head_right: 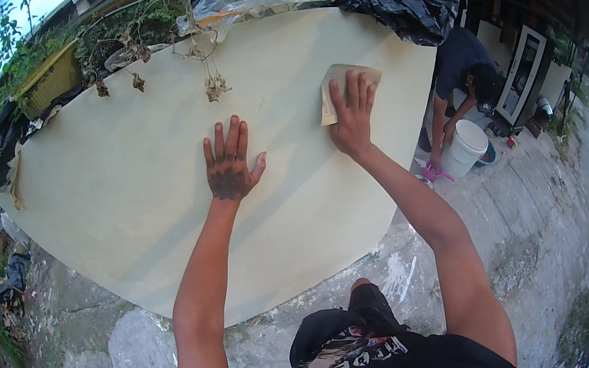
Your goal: The person sands a wall with sandpaper, moves a potted plant and a plastic sheet, and then continues sanding the wall and its corner.
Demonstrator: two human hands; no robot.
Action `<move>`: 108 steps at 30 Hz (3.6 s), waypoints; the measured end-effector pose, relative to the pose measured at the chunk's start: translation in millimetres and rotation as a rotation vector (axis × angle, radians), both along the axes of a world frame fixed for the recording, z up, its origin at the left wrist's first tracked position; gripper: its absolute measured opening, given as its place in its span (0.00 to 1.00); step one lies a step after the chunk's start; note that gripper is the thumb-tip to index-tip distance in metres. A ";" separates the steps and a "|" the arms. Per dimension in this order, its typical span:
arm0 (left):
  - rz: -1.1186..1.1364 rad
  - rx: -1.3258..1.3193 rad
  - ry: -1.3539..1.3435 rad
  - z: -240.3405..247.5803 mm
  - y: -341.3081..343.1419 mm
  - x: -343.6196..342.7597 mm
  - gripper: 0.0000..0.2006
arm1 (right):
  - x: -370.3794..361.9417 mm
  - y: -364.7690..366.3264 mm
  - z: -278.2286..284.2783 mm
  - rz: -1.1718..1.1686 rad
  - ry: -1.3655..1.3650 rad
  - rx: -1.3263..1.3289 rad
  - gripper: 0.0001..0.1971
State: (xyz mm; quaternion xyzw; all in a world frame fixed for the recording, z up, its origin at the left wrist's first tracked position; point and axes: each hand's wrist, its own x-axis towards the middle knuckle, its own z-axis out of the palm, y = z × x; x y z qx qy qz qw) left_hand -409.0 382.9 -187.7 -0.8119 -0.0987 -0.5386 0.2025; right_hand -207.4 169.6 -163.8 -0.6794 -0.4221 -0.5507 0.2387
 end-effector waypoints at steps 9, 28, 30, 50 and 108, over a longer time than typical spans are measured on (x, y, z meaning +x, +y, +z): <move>0.066 0.020 -0.149 8.7 78.2 -74.0 0.39 | -23.9 27.9 78.7 0.103 -0.033 0.152 0.33; 0.088 0.012 -0.217 -6.6 81.3 -69.1 0.35 | -28.2 51.9 18.5 0.109 -0.048 0.174 0.31; 0.054 0.029 -0.201 -7.6 81.4 -67.0 0.35 | -31.4 50.4 -6.1 0.128 -0.026 0.126 0.32; 0.092 0.044 -0.239 -6.1 75.4 -64.7 0.34 | -0.5 -0.7 14.6 0.049 0.041 0.085 0.41; 0.151 0.075 -0.218 -5.8 79.7 -71.2 0.35 | -16.8 33.9 12.7 0.127 0.010 0.225 0.34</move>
